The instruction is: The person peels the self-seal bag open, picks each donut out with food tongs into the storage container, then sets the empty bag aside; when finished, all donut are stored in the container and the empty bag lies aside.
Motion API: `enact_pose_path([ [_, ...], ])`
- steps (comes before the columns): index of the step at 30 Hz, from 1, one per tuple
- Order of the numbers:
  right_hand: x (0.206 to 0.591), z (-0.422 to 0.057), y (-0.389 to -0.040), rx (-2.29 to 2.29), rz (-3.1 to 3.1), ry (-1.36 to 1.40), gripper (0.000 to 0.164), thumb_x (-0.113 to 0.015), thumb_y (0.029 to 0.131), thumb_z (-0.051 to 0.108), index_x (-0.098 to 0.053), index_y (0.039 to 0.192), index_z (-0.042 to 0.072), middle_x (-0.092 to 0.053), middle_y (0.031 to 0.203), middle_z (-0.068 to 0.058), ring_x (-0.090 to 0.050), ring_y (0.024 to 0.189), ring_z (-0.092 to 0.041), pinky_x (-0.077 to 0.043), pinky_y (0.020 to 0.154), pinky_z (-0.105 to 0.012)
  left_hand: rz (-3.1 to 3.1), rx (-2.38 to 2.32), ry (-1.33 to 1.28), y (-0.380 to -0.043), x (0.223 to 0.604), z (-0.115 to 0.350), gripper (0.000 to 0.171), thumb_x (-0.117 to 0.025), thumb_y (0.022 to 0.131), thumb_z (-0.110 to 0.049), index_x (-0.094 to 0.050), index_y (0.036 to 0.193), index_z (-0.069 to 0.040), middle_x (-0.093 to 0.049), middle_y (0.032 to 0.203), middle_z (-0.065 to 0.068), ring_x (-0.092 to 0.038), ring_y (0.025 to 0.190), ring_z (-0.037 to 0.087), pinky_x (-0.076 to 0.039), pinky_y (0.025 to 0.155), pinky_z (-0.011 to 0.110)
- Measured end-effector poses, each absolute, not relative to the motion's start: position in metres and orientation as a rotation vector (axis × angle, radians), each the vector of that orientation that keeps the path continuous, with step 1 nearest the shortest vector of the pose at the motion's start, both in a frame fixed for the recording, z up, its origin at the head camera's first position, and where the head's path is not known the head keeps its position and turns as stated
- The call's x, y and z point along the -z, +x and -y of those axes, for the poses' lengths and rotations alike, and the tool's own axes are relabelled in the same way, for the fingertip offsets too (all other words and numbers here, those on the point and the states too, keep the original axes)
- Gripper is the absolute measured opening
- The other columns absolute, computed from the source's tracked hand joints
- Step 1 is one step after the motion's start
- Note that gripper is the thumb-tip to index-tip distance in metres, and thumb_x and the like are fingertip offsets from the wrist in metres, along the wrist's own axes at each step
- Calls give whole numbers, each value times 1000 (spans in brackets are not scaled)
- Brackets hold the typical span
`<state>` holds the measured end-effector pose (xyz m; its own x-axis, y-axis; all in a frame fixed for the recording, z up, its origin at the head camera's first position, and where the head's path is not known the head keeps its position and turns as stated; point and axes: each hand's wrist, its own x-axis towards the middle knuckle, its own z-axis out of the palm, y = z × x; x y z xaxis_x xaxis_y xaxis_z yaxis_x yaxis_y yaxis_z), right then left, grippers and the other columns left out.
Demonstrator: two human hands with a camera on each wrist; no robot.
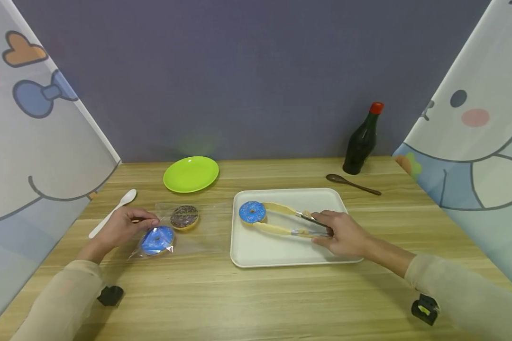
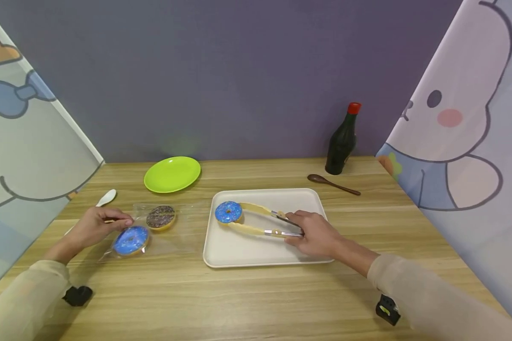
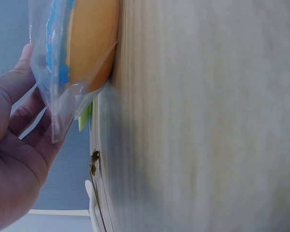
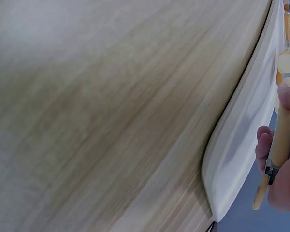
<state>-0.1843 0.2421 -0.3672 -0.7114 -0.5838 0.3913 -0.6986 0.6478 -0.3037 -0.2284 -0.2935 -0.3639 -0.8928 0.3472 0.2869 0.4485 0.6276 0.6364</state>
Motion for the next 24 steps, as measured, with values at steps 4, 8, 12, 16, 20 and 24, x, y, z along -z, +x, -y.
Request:
enact_pose_path([
  [4,368,-246,-187,-623,2604,1024,52,-80,75,16,-61,116,-11,-59,83,-3,-36,57,0,-37,51,-22,2701,1147,-676,-227,364,294,3,-72,83,-2,-74,85,-2,-70,82,6,-62,72,5,-51,58,22],
  [8,369,-247,-190,-592,2594,1011,52,-80,74,16,-62,114,-11,-56,78,-1,-36,56,1,-37,51,-22,2704,1158,-671,-227,363,293,4,-72,83,-2,-74,86,-1,-70,83,6,-61,72,5,-51,57,22],
  [12,370,-247,-192,-586,2612,992,51,-80,74,17,-62,114,-9,-54,75,2,-37,57,0,-37,52,-22,2705,1163,-664,-227,363,293,4,-72,83,-1,-74,86,0,-70,84,8,-62,72,5,-51,57,22],
  [16,369,-247,-191,-581,2645,971,53,-80,75,19,-61,115,-9,-54,77,1,-38,58,-1,-37,53,-23,2717,1155,-658,-226,363,293,5,-71,83,-1,-74,87,0,-70,85,8,-62,72,4,-51,58,22],
  [20,369,-246,-190,-577,2684,949,55,-78,77,21,-59,118,-10,-54,79,1,-38,58,-1,-37,53,-23,2720,1140,-654,-227,363,294,5,-72,83,-2,-74,87,0,-70,85,8,-61,74,4,-51,58,22],
  [24,368,-246,-187,-607,2715,920,59,-77,79,24,-56,122,-12,-51,78,2,-37,58,-1,-36,52,-23,2703,1126,-664,-227,364,294,5,-73,82,-2,-74,86,0,-70,84,8,-61,74,3,-50,59,20],
])
